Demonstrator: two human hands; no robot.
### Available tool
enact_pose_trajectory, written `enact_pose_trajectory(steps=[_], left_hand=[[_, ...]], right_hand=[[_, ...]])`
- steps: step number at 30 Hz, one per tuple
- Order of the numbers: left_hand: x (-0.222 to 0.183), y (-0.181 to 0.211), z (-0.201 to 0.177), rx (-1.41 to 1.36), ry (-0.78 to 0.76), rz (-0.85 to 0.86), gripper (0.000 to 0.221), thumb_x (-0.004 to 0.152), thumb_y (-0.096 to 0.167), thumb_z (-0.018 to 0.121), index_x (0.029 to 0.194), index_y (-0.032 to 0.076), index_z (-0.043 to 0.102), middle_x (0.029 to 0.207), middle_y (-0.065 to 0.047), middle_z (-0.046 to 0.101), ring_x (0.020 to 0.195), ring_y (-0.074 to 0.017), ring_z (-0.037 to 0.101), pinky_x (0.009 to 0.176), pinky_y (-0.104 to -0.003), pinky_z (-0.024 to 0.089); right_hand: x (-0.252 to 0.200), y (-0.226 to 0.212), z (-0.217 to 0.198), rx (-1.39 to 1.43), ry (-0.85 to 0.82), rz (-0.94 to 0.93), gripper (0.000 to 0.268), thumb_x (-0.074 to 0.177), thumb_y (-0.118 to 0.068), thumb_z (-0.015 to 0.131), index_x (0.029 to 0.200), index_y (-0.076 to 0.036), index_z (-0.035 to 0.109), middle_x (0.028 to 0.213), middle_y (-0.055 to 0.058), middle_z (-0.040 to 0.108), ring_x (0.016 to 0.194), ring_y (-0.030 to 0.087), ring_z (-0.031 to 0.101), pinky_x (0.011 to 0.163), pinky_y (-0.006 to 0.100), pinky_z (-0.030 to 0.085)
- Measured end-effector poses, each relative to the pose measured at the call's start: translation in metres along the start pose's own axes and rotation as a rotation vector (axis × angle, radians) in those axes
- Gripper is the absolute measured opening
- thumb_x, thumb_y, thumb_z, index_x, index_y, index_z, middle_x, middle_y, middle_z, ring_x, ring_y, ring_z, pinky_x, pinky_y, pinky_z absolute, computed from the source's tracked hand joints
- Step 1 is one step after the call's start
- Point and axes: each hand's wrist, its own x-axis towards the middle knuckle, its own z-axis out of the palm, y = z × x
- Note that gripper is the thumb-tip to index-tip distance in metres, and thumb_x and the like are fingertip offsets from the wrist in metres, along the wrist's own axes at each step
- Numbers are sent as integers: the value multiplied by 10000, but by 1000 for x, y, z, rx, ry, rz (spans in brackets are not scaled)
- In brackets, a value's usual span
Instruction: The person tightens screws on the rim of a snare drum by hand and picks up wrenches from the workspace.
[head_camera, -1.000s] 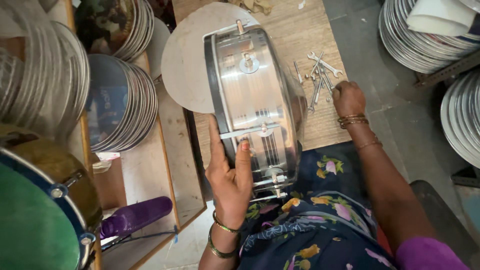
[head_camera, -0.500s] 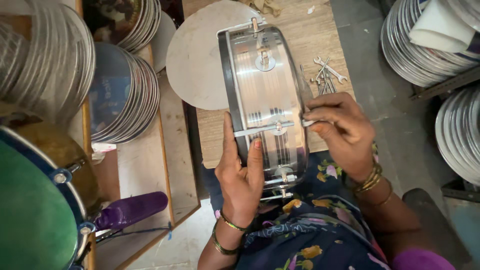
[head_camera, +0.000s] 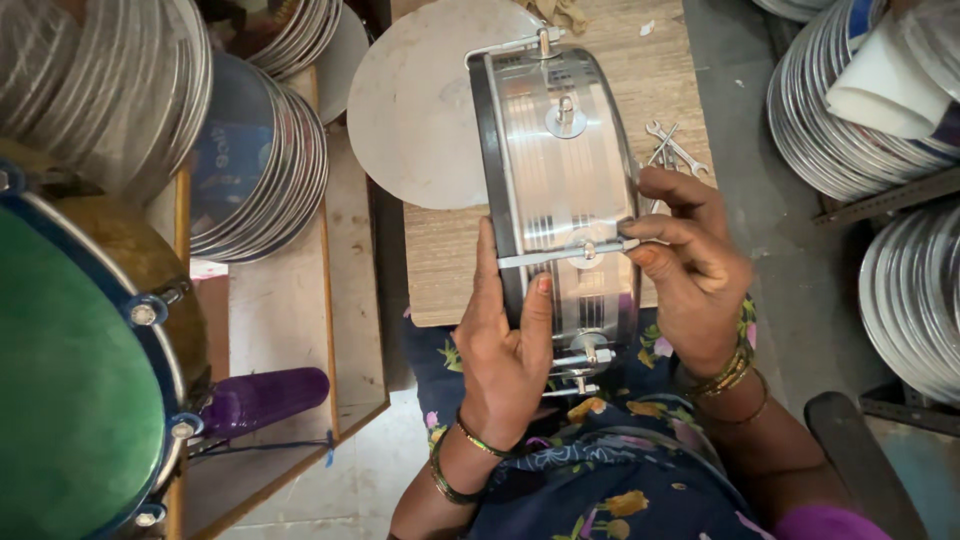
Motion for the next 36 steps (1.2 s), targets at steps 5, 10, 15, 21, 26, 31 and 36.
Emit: enact_pose_trajectory(steps=[5,10,15,21,26,31,36], left_hand=[[2,-1,1,-10,-3,18,609,1047,101,612,1563,-76,343,1269,-258,698,1015,-215,735,828,-306,592],[0,-2,0,-18,-13,59,612,1052,87,609,1561,-105,328,1360,-308,643,1157,-301,727,955,-347,577],[-2,-4,-1,-32,-25,50,618,1047,98,607,1556,-109,324,1372,-319,630,1159,-327,732,953,-355,583],[-2,-7,-1,36,-13,133,600,1067,101,614,1555,-113,336,1424,-344,589,1267,-382,688,1027,-383,564],[0,-6,-1,31,-8,58,617,1036,112,631,1547,-94,352,1309,-309,667,1102,-328,753,900,-354,591],[0,-4,-3,30,-2,51,610,1043,98,616,1560,-75,342,1258,-290,692,1038,-292,766,844,-336,598],[0,-2,-2,21,-7,-64,622,1018,105,616,1551,-67,347,1119,-244,741,916,-219,774,745,-310,598]], right_hand=[[0,-2,0,-4,11,5,207,1007,-177,740,1119,-4,714,1446,153,571,1315,236,571,1117,362,477],[-3,-2,0,-109,2,-52,252,1039,-243,723,1142,-13,718,1439,156,566,1355,247,560,1164,373,468],[0,2,5,-110,26,-96,311,1038,-325,699,1115,-24,697,1460,168,546,1371,249,555,1090,356,489],[-3,11,6,-166,73,-166,207,1052,-235,702,1066,-30,678,1437,163,567,1352,241,538,1152,378,442],[-6,20,9,-209,101,-173,158,1049,-181,698,1045,-24,677,1409,146,578,1341,230,529,1215,402,388],[-5,18,7,-239,74,-177,214,1025,-234,709,1049,-22,691,1450,162,580,1335,220,548,1193,401,407],[-4,16,6,-81,-4,-155,369,986,-324,755,1149,-5,663,1480,188,512,1393,236,517,1195,394,418]])
